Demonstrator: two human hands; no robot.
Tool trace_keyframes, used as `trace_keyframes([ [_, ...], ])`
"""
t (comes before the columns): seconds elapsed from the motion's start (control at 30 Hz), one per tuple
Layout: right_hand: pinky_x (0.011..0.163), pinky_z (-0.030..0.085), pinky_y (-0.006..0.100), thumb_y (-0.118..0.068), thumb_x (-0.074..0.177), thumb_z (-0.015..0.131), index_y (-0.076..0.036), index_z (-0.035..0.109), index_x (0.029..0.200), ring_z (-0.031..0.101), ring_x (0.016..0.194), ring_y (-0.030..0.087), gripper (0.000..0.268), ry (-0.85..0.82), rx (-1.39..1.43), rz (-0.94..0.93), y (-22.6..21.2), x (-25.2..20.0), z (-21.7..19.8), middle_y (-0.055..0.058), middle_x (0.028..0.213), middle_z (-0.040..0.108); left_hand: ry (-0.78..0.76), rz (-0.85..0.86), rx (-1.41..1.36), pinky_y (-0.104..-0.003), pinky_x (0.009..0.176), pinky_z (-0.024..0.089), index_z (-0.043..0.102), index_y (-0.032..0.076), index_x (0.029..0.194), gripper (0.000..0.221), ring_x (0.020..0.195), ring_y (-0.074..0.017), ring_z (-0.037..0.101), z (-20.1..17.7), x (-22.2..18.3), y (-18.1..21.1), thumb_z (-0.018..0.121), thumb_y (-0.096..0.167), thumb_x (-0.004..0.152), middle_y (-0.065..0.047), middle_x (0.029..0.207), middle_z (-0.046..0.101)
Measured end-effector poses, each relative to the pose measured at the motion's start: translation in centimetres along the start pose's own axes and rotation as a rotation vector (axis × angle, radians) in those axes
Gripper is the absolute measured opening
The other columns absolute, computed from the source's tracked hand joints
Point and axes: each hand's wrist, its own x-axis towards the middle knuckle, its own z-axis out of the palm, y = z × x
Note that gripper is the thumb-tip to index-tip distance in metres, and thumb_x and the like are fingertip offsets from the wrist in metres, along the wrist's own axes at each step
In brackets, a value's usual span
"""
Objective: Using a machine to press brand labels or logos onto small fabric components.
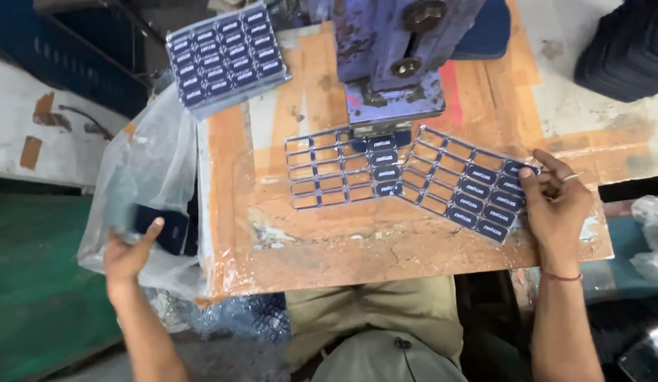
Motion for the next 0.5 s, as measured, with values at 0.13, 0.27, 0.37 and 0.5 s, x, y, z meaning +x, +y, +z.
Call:
trace_keyframes([
  [0.13,0.064,0.044,0.018,-0.006,0.106,0.073,0.005,0.069,0.133,0.056,0.073,0.002,0.03,0.022,0.001,-0.008,-0.2,0.0,0.0,-0.001,0.086,0.067,0.187,0.685,0.325,-0.055,0.116,0.04,0.053,-0.007,0.147,0.087,0.138,-0.0438,0.05,7.1,-3.8,10.1,0.091,0.044,0.088,-0.028,0.148,0.054],
  [0.27,0.064,0.043,0.02,-0.005,0.106,0.075,0.005,0.07,0.133,0.055,0.073,0.005,0.029,0.024,-0.07,-0.075,0.0,0.4,-0.9,0.004,0.084,0.066,-0.296,0.774,0.223,-0.049,0.111,0.044,0.068,0.002,0.133,0.055,0.134,-0.0382,0.054,17.6,-10.5,24.1,0.075,0.03,0.087,-0.02,0.143,0.06],
  [0.37,0.067,0.049,0.019,-0.005,0.103,0.075,0.005,0.07,0.132,0.062,0.075,0.006,0.032,0.009,-0.126,-0.07,0.6,1.3,-3.7,0.007,0.086,0.069,-0.336,0.881,0.335,-0.058,0.102,0.032,0.065,-0.002,0.126,0.086,0.127,-0.0442,0.044,23.8,-10.7,27.0,0.094,0.057,0.07,-0.026,0.13,0.057],
  [0.5,0.089,0.054,0.04,-0.017,0.101,0.079,0.003,0.07,0.132,0.069,0.099,0.029,0.039,0.002,-0.493,-0.28,-0.8,3.4,-5.1,0.017,0.099,0.072,-0.519,0.708,0.273,-0.047,0.101,0.047,0.063,0.004,0.128,0.08,0.119,-0.0355,0.062,26.4,-8.8,27.7,0.091,0.046,0.066,-0.016,0.123,0.069],
])
